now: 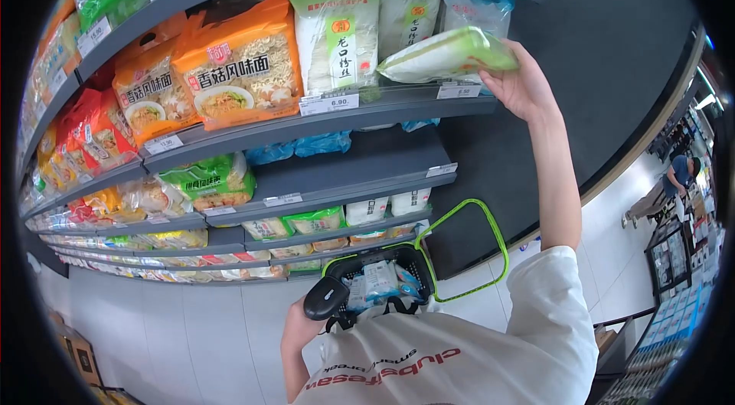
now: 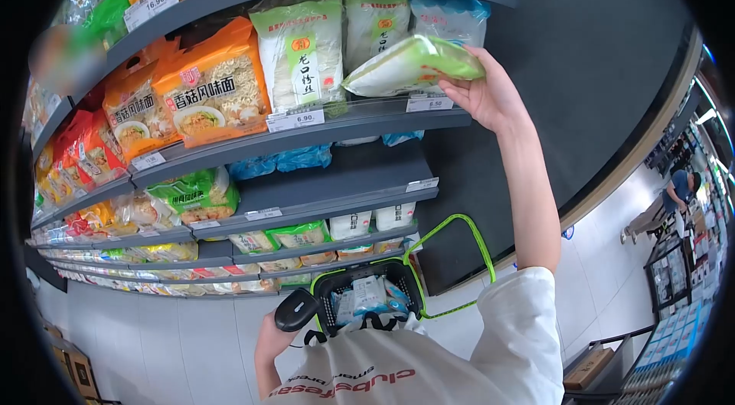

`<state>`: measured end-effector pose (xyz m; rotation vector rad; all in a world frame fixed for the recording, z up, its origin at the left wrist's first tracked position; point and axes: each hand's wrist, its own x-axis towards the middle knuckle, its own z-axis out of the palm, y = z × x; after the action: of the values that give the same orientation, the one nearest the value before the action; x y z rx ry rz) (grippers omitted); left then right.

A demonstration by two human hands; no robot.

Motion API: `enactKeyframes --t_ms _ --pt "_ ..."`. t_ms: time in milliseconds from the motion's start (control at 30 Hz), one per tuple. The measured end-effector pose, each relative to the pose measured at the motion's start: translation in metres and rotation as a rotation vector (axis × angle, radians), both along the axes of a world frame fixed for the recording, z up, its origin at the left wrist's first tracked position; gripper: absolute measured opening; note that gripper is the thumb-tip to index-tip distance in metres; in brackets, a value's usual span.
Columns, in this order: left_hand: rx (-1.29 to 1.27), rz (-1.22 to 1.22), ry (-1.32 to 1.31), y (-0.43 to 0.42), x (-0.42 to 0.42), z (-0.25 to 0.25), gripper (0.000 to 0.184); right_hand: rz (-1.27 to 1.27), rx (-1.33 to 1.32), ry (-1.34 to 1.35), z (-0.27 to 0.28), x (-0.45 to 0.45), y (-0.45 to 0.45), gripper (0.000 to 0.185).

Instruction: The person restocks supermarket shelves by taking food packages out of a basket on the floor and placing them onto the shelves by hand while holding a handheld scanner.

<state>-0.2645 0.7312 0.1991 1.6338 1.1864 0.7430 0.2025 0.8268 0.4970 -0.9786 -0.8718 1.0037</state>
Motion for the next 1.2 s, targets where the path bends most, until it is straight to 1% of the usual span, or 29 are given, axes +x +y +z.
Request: enactKeyframes --t_ms 33,133,233,267,333,433,533,567,667,700,800,833,933,967,1067,1200 --pt "0.000 -0.002 0.000 0.000 -0.001 -0.001 0.029 0.034 0.027 0.025 0.000 0.002 0.003 0.058" --pt "0.004 0.002 -0.004 0.001 -0.005 -0.008 0.029 0.079 0.037 -0.024 0.010 -0.010 0.002 0.066" --pt "-0.002 -0.022 0.020 0.003 -0.005 -0.002 0.029 -0.104 -0.012 -0.621 0.005 -0.001 0.021 0.080" --pt "0.002 -0.026 0.016 0.004 -0.005 -0.002 0.029 -0.247 0.010 -0.799 -0.002 0.002 0.031 0.089" --pt "0.010 -0.032 0.009 0.005 -0.003 -0.005 0.029 -0.487 -0.030 -1.156 -0.008 0.006 0.049 0.091" --pt "0.012 -0.051 0.014 0.003 0.001 -0.001 0.030 -0.648 0.265 -1.196 -0.018 0.004 0.072 0.090" --pt "0.009 -0.054 0.030 0.001 0.002 0.001 0.030 -0.708 0.281 -1.156 -0.022 0.005 0.095 0.092" --pt "0.009 -0.055 0.035 0.001 0.002 0.001 0.030 -0.710 0.236 -1.179 -0.022 0.007 0.102 0.091" --pt "-0.014 -0.040 0.036 -0.001 0.002 0.003 0.031 -0.653 0.171 -1.124 -0.015 -0.006 0.104 0.094" --pt "-0.013 -0.030 0.036 -0.003 0.001 0.002 0.031 -0.679 0.195 -1.092 -0.019 -0.006 0.108 0.097" --pt "-0.014 -0.005 0.030 -0.006 0.000 -0.001 0.031 -1.006 0.513 -1.389 -0.034 -0.021 0.109 0.098" --pt "-0.017 0.000 0.025 -0.006 0.000 -0.001 0.031 -0.985 0.614 -1.394 -0.039 -0.028 0.106 0.099" --pt "0.005 0.006 0.073 -0.006 0.002 0.002 0.029 -0.977 0.558 -1.548 -0.053 -0.051 0.100 0.104" --pt "0.005 0.007 0.088 -0.007 0.003 0.006 0.028 -0.905 0.536 -1.526 -0.058 -0.053 0.105 0.108" --pt "0.031 0.010 0.079 -0.008 0.005 0.005 0.027 -0.919 0.437 -1.508 -0.059 -0.060 0.109 0.109" --pt "0.023 0.020 0.061 -0.009 0.008 0.005 0.027 -0.939 0.426 -1.488 -0.063 -0.059 0.118 0.105"
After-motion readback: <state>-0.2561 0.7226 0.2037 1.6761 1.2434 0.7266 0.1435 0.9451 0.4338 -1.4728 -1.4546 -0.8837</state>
